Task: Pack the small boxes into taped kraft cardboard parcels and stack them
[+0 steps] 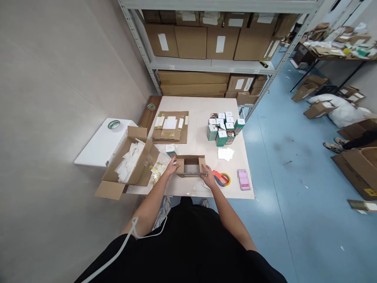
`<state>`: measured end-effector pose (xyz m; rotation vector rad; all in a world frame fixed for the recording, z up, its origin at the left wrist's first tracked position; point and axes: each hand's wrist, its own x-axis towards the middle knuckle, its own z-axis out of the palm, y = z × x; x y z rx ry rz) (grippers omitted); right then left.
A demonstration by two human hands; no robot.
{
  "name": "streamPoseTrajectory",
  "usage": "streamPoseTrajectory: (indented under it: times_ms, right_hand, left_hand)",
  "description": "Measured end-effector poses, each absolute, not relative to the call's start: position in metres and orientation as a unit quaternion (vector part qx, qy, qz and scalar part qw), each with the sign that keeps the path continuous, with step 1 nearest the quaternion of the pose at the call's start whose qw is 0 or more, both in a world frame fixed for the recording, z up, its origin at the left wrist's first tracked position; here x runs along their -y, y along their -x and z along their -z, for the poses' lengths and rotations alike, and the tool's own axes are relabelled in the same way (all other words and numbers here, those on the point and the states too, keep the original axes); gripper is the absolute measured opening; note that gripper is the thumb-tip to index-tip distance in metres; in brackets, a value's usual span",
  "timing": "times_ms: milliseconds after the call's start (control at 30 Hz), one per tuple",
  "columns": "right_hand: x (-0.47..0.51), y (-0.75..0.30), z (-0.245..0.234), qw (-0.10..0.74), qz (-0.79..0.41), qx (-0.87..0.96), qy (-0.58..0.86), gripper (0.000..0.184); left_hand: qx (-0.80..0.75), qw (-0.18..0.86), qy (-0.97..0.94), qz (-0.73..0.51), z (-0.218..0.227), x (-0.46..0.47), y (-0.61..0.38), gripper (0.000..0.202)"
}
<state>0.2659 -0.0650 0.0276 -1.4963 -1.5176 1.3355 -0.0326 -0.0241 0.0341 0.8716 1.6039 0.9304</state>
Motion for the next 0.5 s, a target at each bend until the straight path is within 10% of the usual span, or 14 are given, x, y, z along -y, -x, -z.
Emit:
streamPoseTrajectory:
  times_ms: [500]
  right_hand:
    - [0.058, -0.261, -0.015, 0.330, -0.462, 0.577, 0.588, 0.064]
  left_hand:
    - [-0.612, 0.592, -0.329, -0.409, -0.041, 0.049, 0.036, 0.045]
